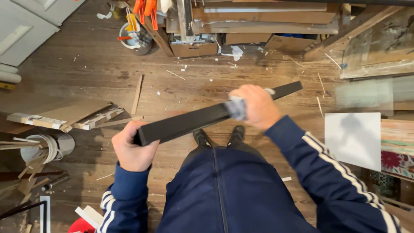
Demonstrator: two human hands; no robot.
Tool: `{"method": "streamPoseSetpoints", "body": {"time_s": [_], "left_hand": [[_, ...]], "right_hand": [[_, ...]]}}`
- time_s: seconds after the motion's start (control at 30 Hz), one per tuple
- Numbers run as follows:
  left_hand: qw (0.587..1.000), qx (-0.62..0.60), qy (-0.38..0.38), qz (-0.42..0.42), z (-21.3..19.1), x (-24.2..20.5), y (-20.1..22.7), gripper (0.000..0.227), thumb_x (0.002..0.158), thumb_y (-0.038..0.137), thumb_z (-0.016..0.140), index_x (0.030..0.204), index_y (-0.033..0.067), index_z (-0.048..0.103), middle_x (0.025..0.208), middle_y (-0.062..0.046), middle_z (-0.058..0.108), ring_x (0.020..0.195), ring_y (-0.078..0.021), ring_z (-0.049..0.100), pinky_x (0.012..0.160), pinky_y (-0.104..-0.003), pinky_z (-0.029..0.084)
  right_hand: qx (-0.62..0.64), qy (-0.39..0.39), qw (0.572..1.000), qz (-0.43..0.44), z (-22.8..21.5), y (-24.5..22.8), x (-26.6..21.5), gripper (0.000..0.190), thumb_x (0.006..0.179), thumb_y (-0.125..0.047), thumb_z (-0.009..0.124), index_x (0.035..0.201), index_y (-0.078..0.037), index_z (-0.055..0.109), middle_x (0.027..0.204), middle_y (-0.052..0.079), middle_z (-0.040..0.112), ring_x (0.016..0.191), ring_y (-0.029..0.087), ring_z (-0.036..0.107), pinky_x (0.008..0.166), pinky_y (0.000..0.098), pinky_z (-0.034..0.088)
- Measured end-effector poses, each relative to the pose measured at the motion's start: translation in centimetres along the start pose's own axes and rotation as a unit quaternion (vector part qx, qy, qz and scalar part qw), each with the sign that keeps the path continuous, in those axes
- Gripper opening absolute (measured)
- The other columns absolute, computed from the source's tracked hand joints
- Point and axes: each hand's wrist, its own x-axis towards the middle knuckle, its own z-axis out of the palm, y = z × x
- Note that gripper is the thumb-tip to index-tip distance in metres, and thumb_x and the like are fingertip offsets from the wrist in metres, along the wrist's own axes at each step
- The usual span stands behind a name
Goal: Frame a sports jersey.
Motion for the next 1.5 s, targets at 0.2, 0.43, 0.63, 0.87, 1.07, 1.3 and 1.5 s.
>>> {"method": "streamPoseSetpoints", "body": {"time_s": [0.2,0.43,0.63,0.87,1.07,1.3,1.5], "left_hand": [[1.0,0.015,0.007,-0.003,0.3,0.3,1.5,0.02,0.077,0.001,0.081,0.092,0.001,0.068,0.078,-0.003,0.066,0.073,-0.0079,0.06,0.069,-0.024,0.051],[0.993,-0.07,0.089,-0.037,-5.3,-0.6,-3.0,0.017,0.086,0.002,0.078,0.1,0.003,0.069,0.089,-0.004,0.072,0.078,-0.0079,0.066,0.074,-0.023,0.055],[1.0,-0.001,0.024,-0.005,2.2,0.7,-0.7,0.026,0.079,0.003,0.086,0.101,0.0037,0.071,0.085,-0.004,0.067,0.08,-0.0112,0.061,0.077,-0.028,0.054],[0.969,-0.211,0.121,-0.055,-9.3,-0.5,-12.0,0.016,0.095,-0.008,0.075,0.104,0.0003,0.064,0.103,-0.01,0.075,0.098,-0.0169,0.072,0.095,-0.029,0.058],[0.986,-0.145,0.036,-0.076,-10.1,0.1,-15.4,0.017,0.094,-0.006,0.072,0.106,-0.0009,0.061,0.114,-0.016,0.074,0.122,-0.0223,0.071,0.115,-0.036,0.054],[0.927,0.35,0.123,0.055,-9.2,0.2,-12.0,0.026,0.088,-0.005,0.077,0.109,0.0066,0.068,0.121,-0.012,0.072,0.12,-0.0279,0.068,0.112,-0.045,0.049],[0.928,0.33,-0.023,0.171,3.6,3.2,-3.3,0.027,0.077,0.004,0.073,0.101,0.0155,0.071,0.091,-0.008,0.07,0.092,-0.0312,0.069,0.086,-0.045,0.054]], "right_hand": [[-0.009,0.065,0.996,-0.054,-2.8,-9.6,4.9,0.023,0.09,-0.014,0.069,0.113,-0.012,0.065,0.101,0.005,0.066,0.096,0.026,0.067,0.086,0.0396,0.052],[-0.099,-0.033,0.995,-0.003,-6.4,-0.1,3.0,0.023,0.073,-0.026,0.074,0.092,-0.013,0.069,0.083,0.007,0.066,0.08,0.03,0.065,0.072,0.0441,0.05],[-0.031,0.025,0.997,-0.072,-3.7,-9.6,6.7,0.019,0.091,-0.013,0.068,0.109,-0.01,0.069,0.095,0.006,0.066,0.091,0.026,0.067,0.081,0.0399,0.053],[-0.229,-0.066,0.971,0.003,-8.5,8.7,-0.9,0.023,0.079,-0.014,0.072,0.101,-0.013,0.068,0.092,0.007,0.065,0.091,0.029,0.063,0.084,0.0422,0.051],[-0.205,-0.073,0.975,-0.032,-9.6,8.4,-0.9,0.032,0.078,-0.002,0.069,0.108,-0.011,0.064,0.095,0.006,0.061,0.094,0.029,0.061,0.087,0.0409,0.049],[-0.141,-0.075,0.983,-0.09,-10.6,2.4,2.2,0.04,0.077,-0.007,0.068,0.117,-0.008,0.065,0.094,0.007,0.064,0.087,0.028,0.062,0.08,0.0406,0.05],[-0.081,-0.056,0.987,-0.125,-7.1,-3.6,5.0,0.034,0.085,-0.015,0.072,0.118,-0.005,0.066,0.093,0.008,0.066,0.085,0.027,0.063,0.077,0.0399,0.052]]}}
